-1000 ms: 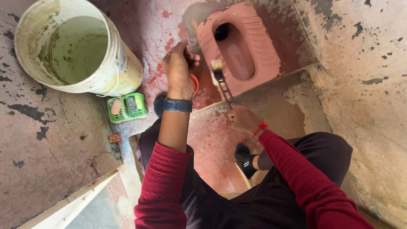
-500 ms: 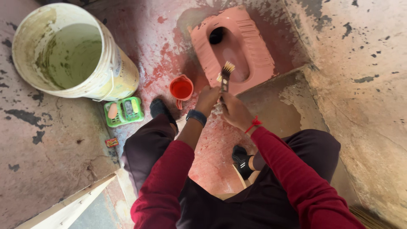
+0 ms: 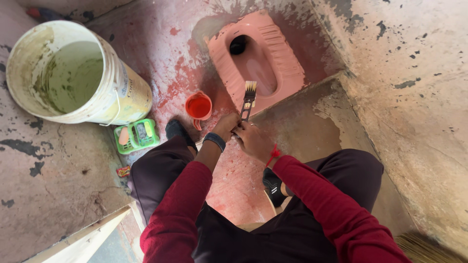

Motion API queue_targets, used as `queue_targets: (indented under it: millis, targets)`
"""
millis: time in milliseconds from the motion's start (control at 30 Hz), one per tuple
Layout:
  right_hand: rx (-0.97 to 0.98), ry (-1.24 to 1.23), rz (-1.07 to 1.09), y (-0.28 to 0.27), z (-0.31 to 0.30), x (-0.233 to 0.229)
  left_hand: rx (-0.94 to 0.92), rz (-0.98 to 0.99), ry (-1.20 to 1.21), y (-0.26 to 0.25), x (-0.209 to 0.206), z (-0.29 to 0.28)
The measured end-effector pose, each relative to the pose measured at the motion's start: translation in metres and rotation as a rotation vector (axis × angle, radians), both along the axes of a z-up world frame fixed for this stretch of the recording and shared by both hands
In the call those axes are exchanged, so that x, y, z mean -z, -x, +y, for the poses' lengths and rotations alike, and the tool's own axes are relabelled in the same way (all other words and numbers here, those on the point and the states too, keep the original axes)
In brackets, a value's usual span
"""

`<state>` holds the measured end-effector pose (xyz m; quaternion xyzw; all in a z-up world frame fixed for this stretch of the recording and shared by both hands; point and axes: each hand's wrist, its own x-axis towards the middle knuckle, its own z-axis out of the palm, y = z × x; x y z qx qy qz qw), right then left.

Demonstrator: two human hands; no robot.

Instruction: The person applies pink paint to the interior and rim of a squat toilet using a handheld brush, dipping the brush into a small orange container for more paint.

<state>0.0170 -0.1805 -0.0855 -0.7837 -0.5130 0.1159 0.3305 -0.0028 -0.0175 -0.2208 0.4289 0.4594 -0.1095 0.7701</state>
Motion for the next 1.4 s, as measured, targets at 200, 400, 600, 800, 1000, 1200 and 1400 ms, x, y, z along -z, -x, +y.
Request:
queue_targets:
  millis: [200, 400, 600, 800, 1000, 1200, 1400]
  targets:
    - [-0.031, 0.063, -0.062, -0.011, 0.0, -0.031, -0.096, 0.013, 0.02, -0.007, 0.014, 0.004]
    - [0.017, -0.067, -0.053, -0.049, -0.031, -0.084, 0.299, -0.084, -0.505, -0.009, 0.013, 0.019]
    - [0.281, 0.045, 0.16, -0.076, -0.077, -0.103, 0.506, 0.106, -0.775, -0.01, -0.058, 0.006]
    - [0.394, 0.061, 0.16, -0.094, -0.079, -0.064, 0.831, 0.045, -1.274, 0.006, -0.117, 0.002]
    - [0.363, -0.039, 0.114, -0.106, -0.058, -0.056, 1.013, -0.006, -1.633, 0.018, -0.126, 0.019]
    - [0.342, -0.055, 0.083, -0.106, -0.053, -0.053, 1.012, -0.069, -1.685, 0.021, -0.107, 0.035]
    - [0.335, -0.028, 0.06, -0.109, -0.054, -0.054, 1.01, -0.025, -1.749, 0.022, -0.091, 0.013]
